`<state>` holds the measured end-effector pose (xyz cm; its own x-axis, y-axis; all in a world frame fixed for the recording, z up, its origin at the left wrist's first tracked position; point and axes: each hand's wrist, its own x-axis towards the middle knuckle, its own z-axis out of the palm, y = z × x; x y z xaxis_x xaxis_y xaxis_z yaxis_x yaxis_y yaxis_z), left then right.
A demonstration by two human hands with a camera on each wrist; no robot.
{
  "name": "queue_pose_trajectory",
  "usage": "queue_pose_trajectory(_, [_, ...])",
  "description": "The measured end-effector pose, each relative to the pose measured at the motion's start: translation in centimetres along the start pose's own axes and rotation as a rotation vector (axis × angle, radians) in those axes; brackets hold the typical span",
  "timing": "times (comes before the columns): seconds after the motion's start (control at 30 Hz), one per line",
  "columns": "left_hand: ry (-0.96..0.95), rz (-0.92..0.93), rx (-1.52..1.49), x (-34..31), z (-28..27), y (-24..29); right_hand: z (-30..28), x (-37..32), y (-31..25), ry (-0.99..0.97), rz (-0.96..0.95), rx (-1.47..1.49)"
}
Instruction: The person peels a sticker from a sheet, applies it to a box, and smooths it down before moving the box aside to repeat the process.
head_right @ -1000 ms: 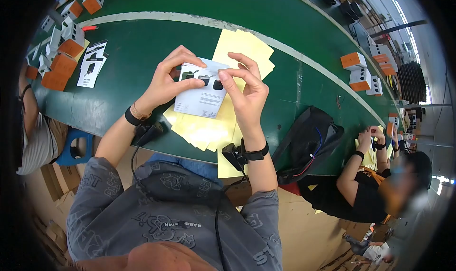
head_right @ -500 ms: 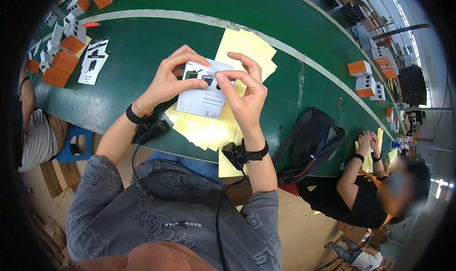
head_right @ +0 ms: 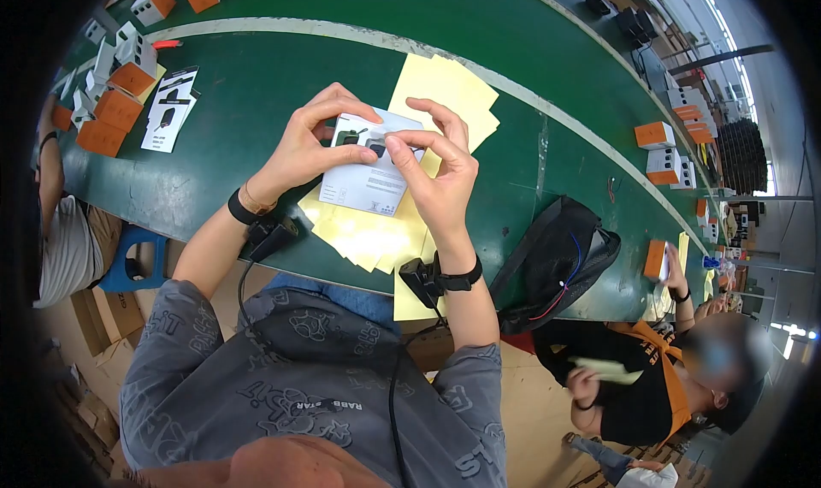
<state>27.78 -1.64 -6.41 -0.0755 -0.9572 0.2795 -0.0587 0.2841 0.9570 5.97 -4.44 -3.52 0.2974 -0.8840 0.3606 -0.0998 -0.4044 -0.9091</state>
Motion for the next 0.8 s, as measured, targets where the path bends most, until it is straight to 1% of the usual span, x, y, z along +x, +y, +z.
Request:
queue_pose_trajectory(0.2, [0.002,-0.052,-0.045,0.1,0.0,0.5,0.2,0.1,-0.1,0.004,0.013,0.001])
queue_pose_trajectory(0.3, [0.008,-0.034,-0.036,0.0,-0.1,0.2,0.3,0.1,-0.1,0.018,0.0,-0.048])
queue_pose_trajectory(0.37, [-0.01,0.001,0.056,0.0,0.0,0.1,0.2,0.0,-0.2,0.034,-0.052,-0.12])
queue_pose_trajectory(0.5, [-0.012,0.008,0.074,-0.1,0.3,0.2,0.2,-0.2,-0.4,0.055,-0.096,-0.197])
queue_pose_trajectory(0.57, [0.002,0.046,0.064,-0.1,0.3,-0.1,0.1,-0.2,-0.6,0.064,-0.136,-0.285])
queue_pose_trajectory(0.6, [0.002,0.047,0.065,-0.2,0.4,0.0,0.2,-0.4,-0.6,0.065,-0.137,-0.284])
queue_pose_trajectory(0.67, [0.017,0.075,0.093,-0.2,0.4,0.2,1.0,-0.6,-0.6,0.14,-0.162,-0.262])
queue_pose_trajectory(0.8, [0.02,0.075,0.144,-0.3,0.5,0.7,1.4,-0.7,-1.4,0.16,-0.159,-0.244])
